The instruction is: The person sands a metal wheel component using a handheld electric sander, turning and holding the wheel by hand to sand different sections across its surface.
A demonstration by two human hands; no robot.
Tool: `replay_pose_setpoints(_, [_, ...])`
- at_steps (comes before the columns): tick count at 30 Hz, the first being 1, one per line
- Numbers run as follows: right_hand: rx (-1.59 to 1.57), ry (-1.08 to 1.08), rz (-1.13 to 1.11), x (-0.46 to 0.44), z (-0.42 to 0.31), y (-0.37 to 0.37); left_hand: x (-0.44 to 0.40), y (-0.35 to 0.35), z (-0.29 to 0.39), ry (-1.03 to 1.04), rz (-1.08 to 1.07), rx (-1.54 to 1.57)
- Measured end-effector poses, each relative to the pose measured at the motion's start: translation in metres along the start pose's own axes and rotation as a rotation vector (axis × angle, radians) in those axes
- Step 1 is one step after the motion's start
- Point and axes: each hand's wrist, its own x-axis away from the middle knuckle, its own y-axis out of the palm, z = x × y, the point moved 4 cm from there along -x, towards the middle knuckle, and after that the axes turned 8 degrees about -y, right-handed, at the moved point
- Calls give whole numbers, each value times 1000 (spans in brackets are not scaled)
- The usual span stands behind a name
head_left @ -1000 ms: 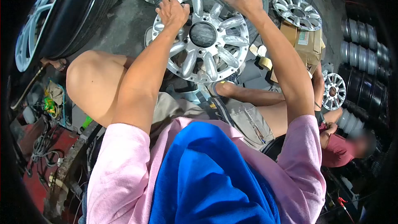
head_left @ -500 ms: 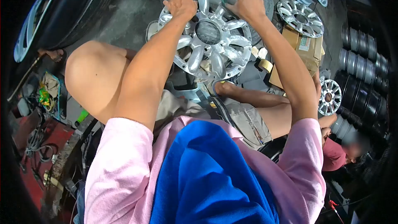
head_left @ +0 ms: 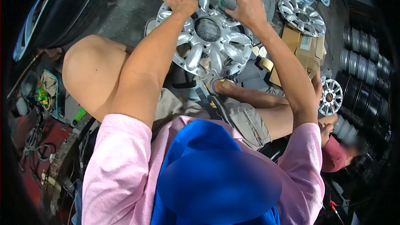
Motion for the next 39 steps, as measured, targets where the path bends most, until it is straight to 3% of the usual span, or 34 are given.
replay_pose_setpoints(3, [-8,-38,-37,0,-9,14,6,1,-6,26,-30,-13])
replay_pose_setpoints(6, [-45,93,10,2,7,11,-3,-6,-4,55,-192,17])
replay_pose_setpoints(10, [-38,215,28,18,37,9,-13,-28,-32,90,-167,319])
replay_pose_setpoints(13, [-137,321,53,50,56,6,-4,-36,-77,81,2,241])
replay_pose_setpoints(15, [-148,353,75,70,65,2,11,-25,-107,-328,-242,385])
replay_pose_setpoints(16, [-166,392,98,83,71,-1,23,-22,-117,-313,-238,376])
replay_pose_setpoints(18, [-201,463,160,104,83,-7,57,-3,-119,-427,-893,1121])
replay_pose_setpoints(19, [-200,483,179,115,86,-7,73,-12,-113,-443,-782,1162])
replay_pose_setpoints(23, [-219,607,219,151,87,-8,67,-27,-109,-363,-734,1031])
replay_pose_setpoints(25, [-237,639,156,175,86,3,75,-67,-87,-261,-691,947])
replay_pose_setpoints(31, [-375,854,251,221,86,33,104,-198,-14,119,-639,606])
replay_pose_setpoints(33, [-415,797,359,218,75,24,116,-238,10,201,-538,473])
replay_pose_setpoints(35, [-453,787,400,208,64,16,116,-260,30,265,-597,414])
replay_pose_setpoints(39, [-511,705,584,174,42,-10,110,-262,62,332,-475,359])
